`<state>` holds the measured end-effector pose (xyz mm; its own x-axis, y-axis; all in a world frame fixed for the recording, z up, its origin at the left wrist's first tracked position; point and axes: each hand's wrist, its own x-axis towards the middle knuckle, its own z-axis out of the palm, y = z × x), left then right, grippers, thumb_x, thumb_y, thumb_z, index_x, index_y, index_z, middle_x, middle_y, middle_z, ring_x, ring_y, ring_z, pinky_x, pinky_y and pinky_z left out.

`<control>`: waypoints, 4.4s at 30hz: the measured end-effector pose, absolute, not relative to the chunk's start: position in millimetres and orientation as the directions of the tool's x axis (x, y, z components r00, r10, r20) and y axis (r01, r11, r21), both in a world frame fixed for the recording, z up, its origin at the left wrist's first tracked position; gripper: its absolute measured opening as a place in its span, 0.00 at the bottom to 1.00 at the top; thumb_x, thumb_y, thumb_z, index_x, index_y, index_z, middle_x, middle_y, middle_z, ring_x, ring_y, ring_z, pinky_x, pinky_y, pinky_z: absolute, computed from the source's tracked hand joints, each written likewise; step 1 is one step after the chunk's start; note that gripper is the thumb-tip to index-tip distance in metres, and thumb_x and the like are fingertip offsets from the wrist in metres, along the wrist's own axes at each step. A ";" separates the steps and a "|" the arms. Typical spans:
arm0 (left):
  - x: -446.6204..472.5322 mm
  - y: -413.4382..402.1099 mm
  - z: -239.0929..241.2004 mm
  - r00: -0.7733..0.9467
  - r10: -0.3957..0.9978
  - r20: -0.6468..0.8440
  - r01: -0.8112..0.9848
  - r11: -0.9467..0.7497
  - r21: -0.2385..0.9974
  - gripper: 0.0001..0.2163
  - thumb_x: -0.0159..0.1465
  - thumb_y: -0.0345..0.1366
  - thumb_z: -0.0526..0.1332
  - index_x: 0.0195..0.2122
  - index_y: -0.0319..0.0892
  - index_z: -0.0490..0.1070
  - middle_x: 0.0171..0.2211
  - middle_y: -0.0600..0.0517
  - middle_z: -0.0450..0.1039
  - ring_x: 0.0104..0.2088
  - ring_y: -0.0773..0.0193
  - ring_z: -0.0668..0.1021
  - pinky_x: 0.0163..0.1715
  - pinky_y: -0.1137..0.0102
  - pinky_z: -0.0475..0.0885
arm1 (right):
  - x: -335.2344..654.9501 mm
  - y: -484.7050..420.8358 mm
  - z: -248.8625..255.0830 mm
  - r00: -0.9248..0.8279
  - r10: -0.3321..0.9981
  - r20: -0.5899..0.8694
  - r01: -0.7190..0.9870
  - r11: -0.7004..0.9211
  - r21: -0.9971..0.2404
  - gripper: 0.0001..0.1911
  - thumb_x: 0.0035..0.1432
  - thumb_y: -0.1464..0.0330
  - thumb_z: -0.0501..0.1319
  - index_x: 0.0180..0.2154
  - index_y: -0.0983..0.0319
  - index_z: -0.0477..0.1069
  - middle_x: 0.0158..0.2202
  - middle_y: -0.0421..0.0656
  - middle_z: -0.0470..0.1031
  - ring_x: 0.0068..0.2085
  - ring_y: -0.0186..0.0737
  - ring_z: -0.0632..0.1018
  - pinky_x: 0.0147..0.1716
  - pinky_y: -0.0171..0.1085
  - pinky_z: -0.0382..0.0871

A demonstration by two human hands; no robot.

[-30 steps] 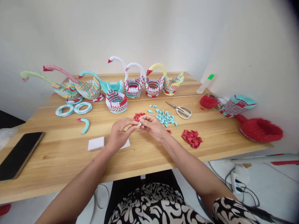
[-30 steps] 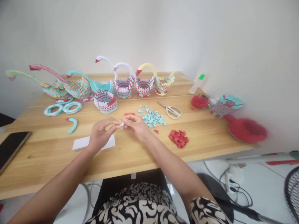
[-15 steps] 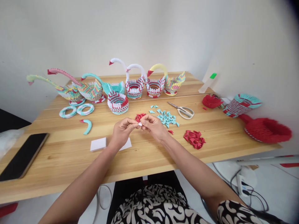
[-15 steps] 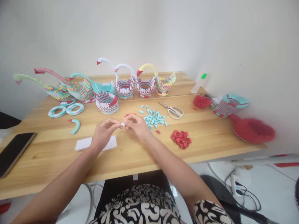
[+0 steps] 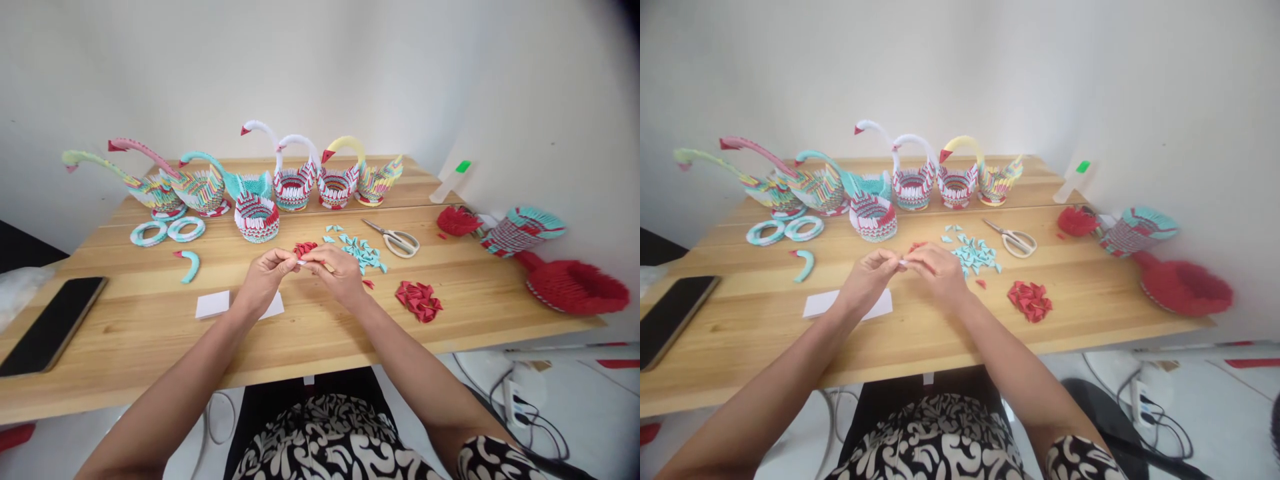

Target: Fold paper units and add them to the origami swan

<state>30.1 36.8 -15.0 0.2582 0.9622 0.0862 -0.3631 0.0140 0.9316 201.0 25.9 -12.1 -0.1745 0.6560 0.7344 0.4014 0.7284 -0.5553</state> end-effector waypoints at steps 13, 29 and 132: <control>34.5 32.7 -15.6 0.171 0.969 0.179 -0.207 -0.143 0.968 0.12 0.57 0.43 0.68 0.29 0.40 0.71 0.27 0.54 0.72 0.32 0.66 0.73 0.39 0.70 0.68 | 195.1 24.7 -15.0 -0.171 0.665 0.727 0.502 0.694 -0.517 0.06 0.65 0.68 0.57 0.36 0.58 0.73 0.34 0.43 0.78 0.38 0.38 0.77 0.38 0.38 0.70; 30.0 33.0 -8.8 0.090 0.944 0.318 -0.039 -0.316 0.948 0.08 0.61 0.39 0.62 0.29 0.42 0.67 0.25 0.55 0.69 0.28 0.66 0.71 0.33 0.71 0.67 | 194.0 31.9 -5.1 -0.213 0.951 0.223 0.103 0.248 -0.963 0.11 0.58 0.60 0.62 0.34 0.62 0.73 0.29 0.40 0.75 0.30 0.32 0.72 0.31 0.33 0.65; 26.1 38.3 -3.8 0.237 0.971 0.034 -0.099 -0.010 0.995 0.15 0.54 0.48 0.67 0.24 0.39 0.75 0.23 0.51 0.74 0.26 0.66 0.73 0.32 0.70 0.69 | 198.0 39.6 -13.8 -0.180 0.758 0.627 0.305 0.649 -0.697 0.06 0.58 0.72 0.60 0.31 0.58 0.76 0.36 0.43 0.77 0.40 0.37 0.77 0.43 0.39 0.68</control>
<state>26.1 38.3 -3.8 0.2373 0.9709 0.0336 -0.0988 -0.0103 0.9951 198.0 39.6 -13.8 -0.1795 0.7579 0.6272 0.3054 0.6490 -0.6968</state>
